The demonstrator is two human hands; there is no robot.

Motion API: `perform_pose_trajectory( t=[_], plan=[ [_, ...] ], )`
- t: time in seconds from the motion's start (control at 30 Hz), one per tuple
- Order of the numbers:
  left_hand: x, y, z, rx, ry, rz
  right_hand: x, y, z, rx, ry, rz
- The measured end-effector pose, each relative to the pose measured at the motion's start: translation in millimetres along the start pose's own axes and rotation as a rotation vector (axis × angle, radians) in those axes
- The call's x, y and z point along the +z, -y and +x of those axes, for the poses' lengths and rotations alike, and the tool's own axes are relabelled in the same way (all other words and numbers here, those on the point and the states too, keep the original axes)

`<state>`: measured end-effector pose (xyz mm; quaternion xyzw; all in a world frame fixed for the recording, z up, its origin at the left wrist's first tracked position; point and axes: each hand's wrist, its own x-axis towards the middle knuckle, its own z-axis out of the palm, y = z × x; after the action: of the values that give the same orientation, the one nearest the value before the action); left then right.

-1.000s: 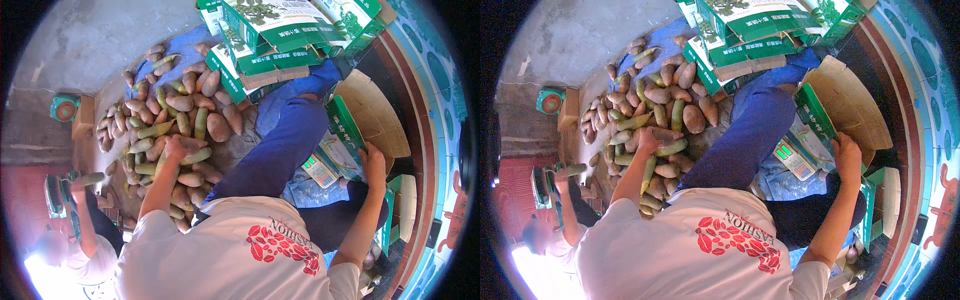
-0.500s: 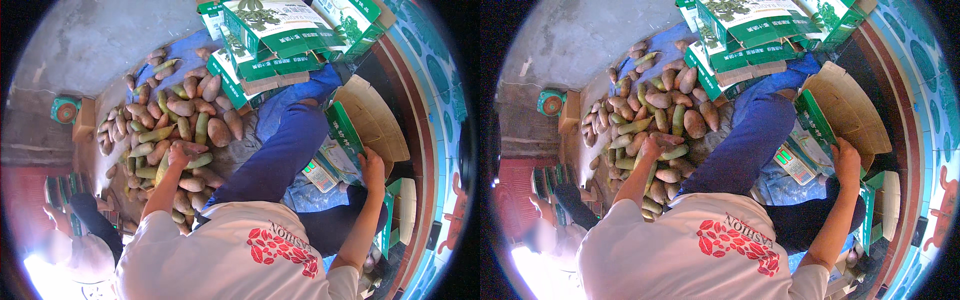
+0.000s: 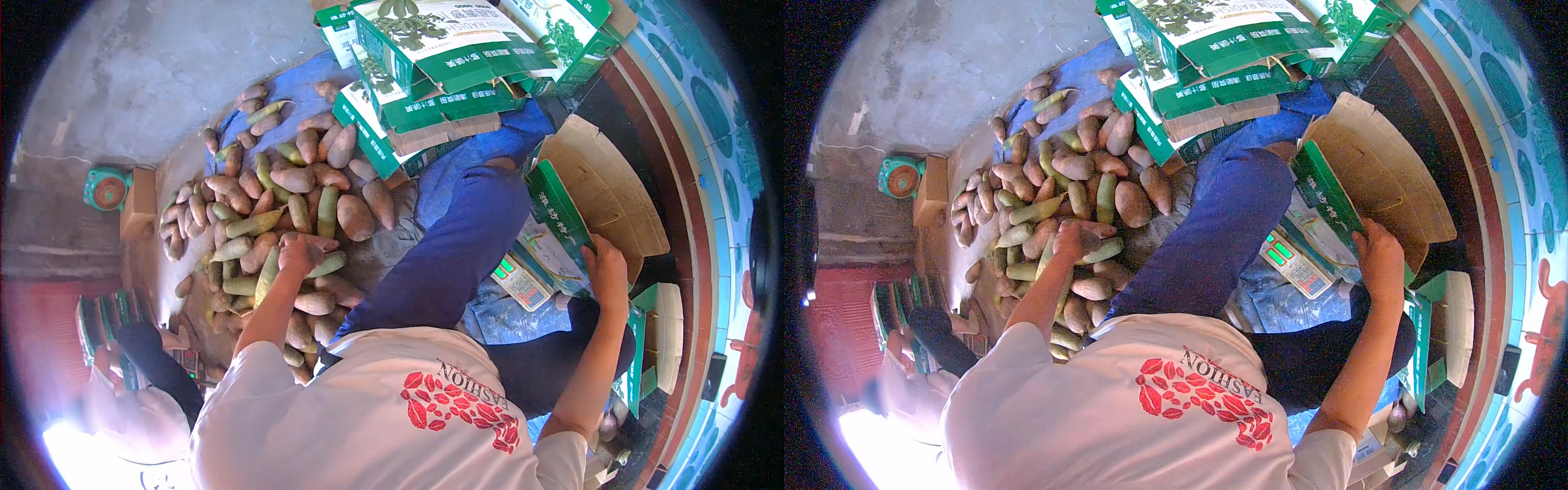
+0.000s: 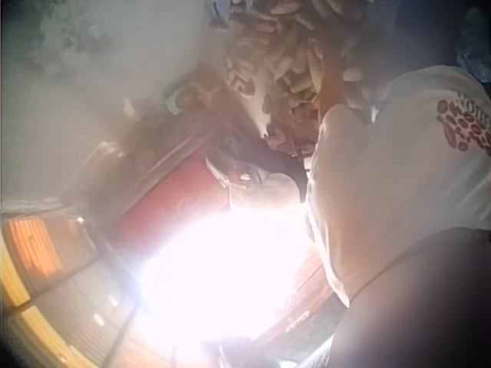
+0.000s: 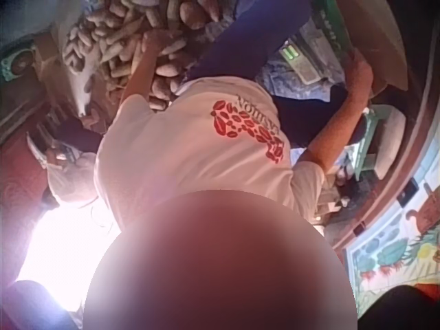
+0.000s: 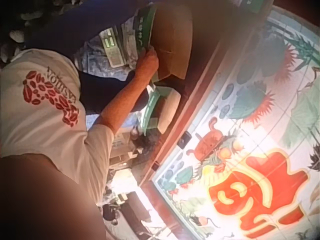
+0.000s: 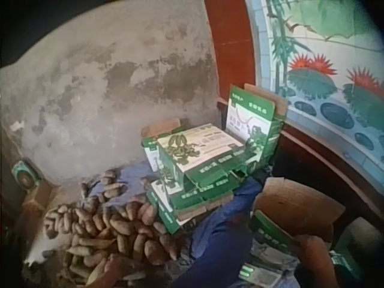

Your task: Sort green radishes from a pile on the floor into cardboard boxes for shipping.

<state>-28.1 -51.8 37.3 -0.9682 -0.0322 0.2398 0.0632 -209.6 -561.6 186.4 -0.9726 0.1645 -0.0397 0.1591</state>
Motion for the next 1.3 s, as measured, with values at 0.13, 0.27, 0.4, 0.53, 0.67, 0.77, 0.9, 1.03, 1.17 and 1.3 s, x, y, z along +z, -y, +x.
perform_pose_trajectory(
  t=[0.13,0.27,0.4,0.53,0.67,0.77,0.9,1.03,1.17,1.3],
  plan=[
    [-2,-6,-8,0.011,0.009,-0.017,4,-5,-2,-0.02,-0.038,0.012],
    [-5,-10,-15,0.019,0.014,0.035,2,-2,-2,0.026,-0.004,0.033],
    [-4,-8,-14,0.039,0.037,0.039,0,-1,-3,0.042,0.019,-0.001],
    [2,-7,-13,0.051,0.054,0.066,2,-6,-5,0.036,-0.002,0.019],
    [9,-5,-19,0.048,-0.024,0.0,-1,-6,-8,0.033,-0.027,0.015],
    [24,9,-3,0.09,-0.064,-0.074,-3,-2,-6,0.029,-0.028,0.028],
    [1,2,-9,0.035,0.022,-0.259,-4,-5,-9,0.049,-0.006,0.008],
    [-33,-25,-18,0.036,-0.147,-0.393,-6,-3,-12,0.028,-0.025,-0.002],
    [-72,-53,-26,0.209,-0.38,-0.635,-4,-8,-15,0.027,-0.034,0.022],
    [-126,-94,-55,0.401,-0.545,-0.783,-7,-5,-18,0.004,-0.057,-0.005]
  ],
)
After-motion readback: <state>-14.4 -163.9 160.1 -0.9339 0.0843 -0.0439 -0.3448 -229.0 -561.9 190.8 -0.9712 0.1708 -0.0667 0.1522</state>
